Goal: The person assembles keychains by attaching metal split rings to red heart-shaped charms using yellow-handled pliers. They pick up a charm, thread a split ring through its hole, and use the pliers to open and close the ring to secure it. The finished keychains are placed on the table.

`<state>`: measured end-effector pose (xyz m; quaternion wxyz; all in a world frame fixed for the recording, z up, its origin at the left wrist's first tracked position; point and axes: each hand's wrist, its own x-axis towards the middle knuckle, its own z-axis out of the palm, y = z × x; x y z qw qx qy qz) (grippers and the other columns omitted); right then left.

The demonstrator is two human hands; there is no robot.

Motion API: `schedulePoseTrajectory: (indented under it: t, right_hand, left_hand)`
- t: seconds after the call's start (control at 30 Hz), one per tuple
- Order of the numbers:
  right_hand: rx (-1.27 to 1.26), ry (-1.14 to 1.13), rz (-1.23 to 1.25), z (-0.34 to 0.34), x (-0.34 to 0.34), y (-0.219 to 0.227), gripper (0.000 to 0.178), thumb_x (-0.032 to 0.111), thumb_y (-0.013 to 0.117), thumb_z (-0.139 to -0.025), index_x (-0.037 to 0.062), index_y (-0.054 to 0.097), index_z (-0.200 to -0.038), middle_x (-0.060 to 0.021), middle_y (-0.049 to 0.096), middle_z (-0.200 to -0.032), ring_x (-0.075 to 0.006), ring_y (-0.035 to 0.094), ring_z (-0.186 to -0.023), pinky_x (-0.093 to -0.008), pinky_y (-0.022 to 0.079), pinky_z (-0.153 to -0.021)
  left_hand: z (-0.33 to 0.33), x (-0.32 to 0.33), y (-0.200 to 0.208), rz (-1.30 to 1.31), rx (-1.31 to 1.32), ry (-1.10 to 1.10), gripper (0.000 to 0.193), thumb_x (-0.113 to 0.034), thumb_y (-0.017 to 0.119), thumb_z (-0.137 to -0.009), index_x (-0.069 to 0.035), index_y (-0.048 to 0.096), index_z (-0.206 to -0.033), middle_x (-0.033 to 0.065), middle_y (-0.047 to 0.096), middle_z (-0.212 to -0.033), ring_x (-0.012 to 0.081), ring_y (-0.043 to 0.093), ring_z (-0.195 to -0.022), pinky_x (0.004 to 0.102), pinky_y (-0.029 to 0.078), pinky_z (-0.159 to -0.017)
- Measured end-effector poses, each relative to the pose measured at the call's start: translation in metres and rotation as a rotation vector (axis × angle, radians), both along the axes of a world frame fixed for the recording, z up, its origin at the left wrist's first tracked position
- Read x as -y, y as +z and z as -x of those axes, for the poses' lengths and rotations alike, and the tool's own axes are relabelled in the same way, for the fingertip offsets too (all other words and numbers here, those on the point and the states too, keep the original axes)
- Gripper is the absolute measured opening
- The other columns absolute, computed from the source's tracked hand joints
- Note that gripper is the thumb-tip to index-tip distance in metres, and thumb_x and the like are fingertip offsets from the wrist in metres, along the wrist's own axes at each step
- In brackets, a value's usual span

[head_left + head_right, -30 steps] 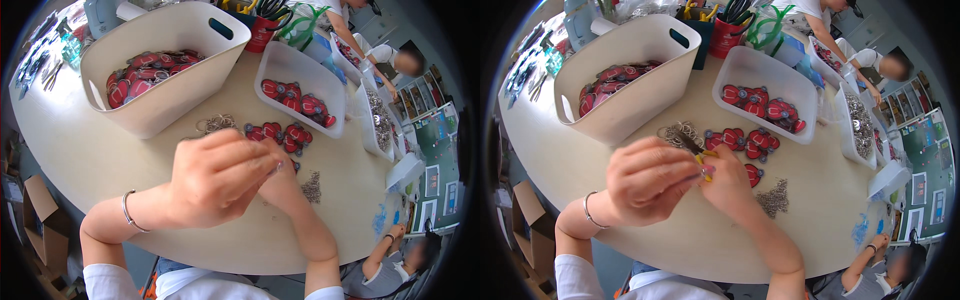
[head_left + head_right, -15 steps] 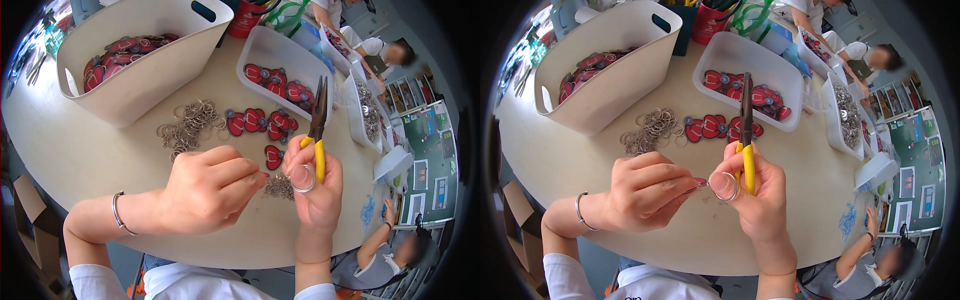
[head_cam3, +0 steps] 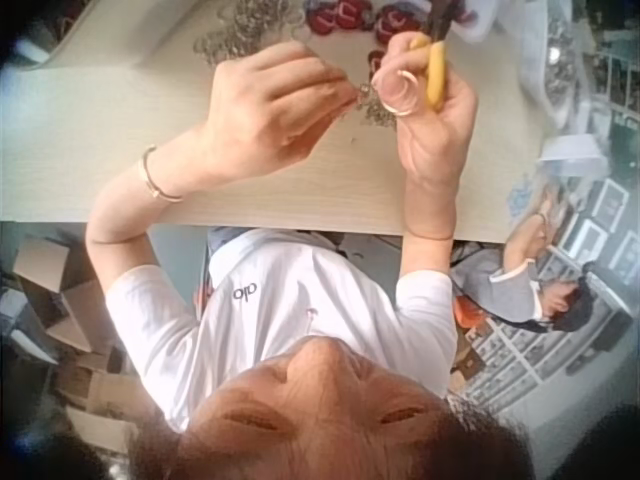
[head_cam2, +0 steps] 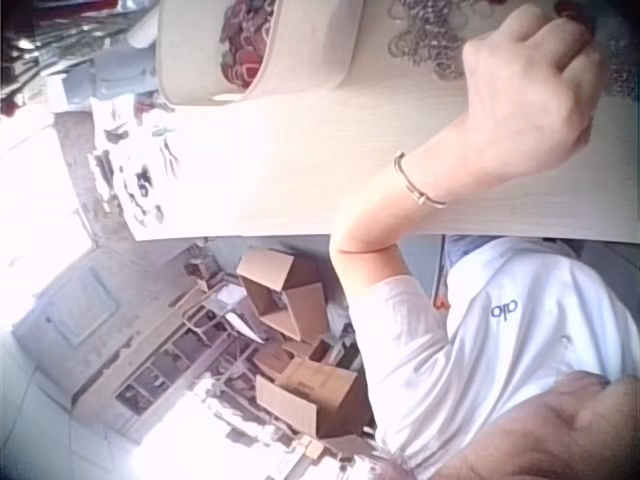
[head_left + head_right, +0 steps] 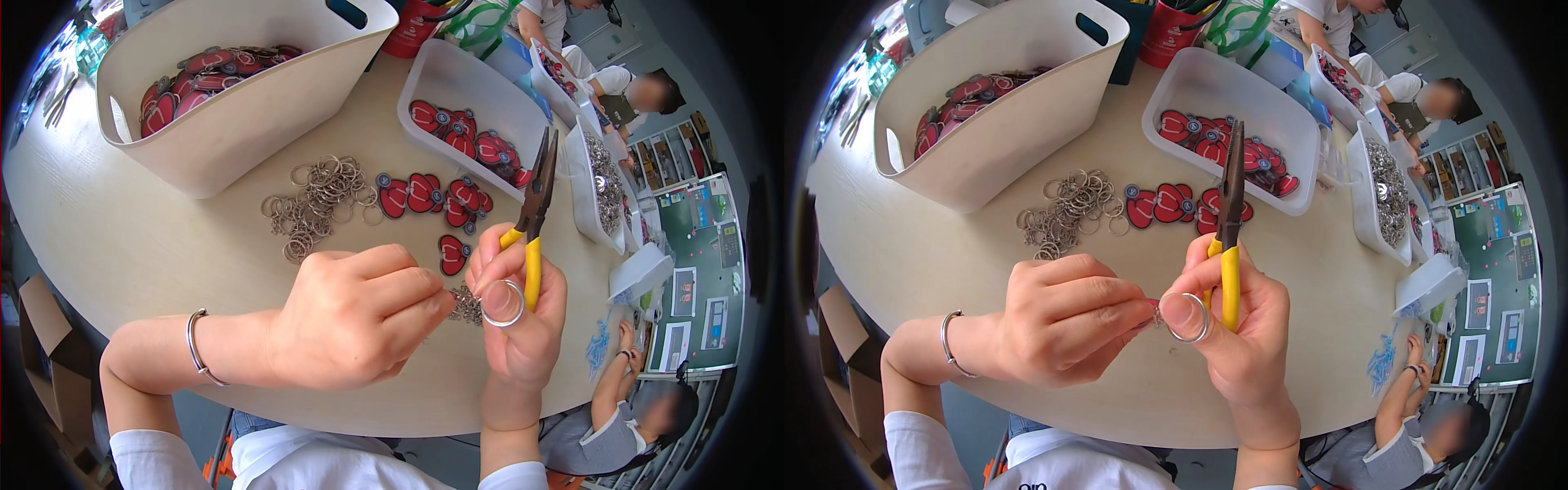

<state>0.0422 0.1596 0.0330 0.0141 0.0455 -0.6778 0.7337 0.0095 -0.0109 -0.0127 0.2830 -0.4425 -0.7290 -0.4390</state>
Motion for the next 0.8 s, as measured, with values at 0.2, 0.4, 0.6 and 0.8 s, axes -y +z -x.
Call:
schedulePoseTrajectory:
  t: [0.2, 0.4, 0.6, 0.8]
  right_hand:
    - [-0.013, -0.010, -0.003, -0.0008, -0.0013, 0.0008, 0.028, 0.024, 0.078, -0.076, 0.0017, 0.061, -0.079, -0.0042, 0.045, -0.087, -0.0104, 0.040, -0.074, -0.0237, 0.033, -0.068]
    - [-0.021, -0.008, -0.020, -0.0016, -0.0014, 0.0018, 0.029, 0.026, 0.078, -0.076, 0.0021, 0.061, -0.079, -0.0045, 0.045, -0.086, -0.0108, 0.040, -0.074, -0.0238, 0.033, -0.068]
    - [-0.023, -0.016, -0.001, -0.0022, -0.0002, 0.0017, 0.027, 0.025, 0.078, -0.075, 0.0023, 0.062, -0.078, -0.0047, 0.046, -0.086, -0.0110, 0.041, -0.074, -0.0243, 0.033, -0.068]
    - [-0.020, -0.010, -0.001, -0.0037, 0.0005, 0.0039, 0.026, 0.023, 0.078, -0.075, 0.0024, 0.062, -0.078, -0.0048, 0.046, -0.087, -0.0111, 0.041, -0.074, -0.0243, 0.034, -0.069]
  left_hand:
    - [-0.0004, -0.0003, 0.0000, -0.029, 0.004, -0.002, 0.027, 0.000, 0.076, -0.053, -0.001, 0.066, -0.078, 0.0056, 0.062, -0.073, 0.0164, 0.055, -0.055, 0.0252, 0.040, -0.041]
    - [0.0002, 0.0013, 0.0032, -0.012, 0.010, 0.000, 0.028, 0.000, 0.077, -0.052, -0.001, 0.066, -0.077, 0.0057, 0.062, -0.073, 0.0165, 0.055, -0.054, 0.0254, 0.040, -0.041]
    - [0.0003, 0.0007, 0.0020, -0.006, 0.022, -0.008, 0.028, 0.000, 0.076, -0.051, -0.001, 0.066, -0.077, 0.0057, 0.062, -0.073, 0.0167, 0.055, -0.054, 0.0254, 0.040, -0.041]
    - [-0.0001, 0.0002, 0.0028, -0.011, 0.019, -0.006, 0.027, 0.000, 0.076, -0.052, -0.001, 0.065, -0.077, 0.0059, 0.062, -0.073, 0.0166, 0.055, -0.054, 0.0256, 0.040, -0.041]
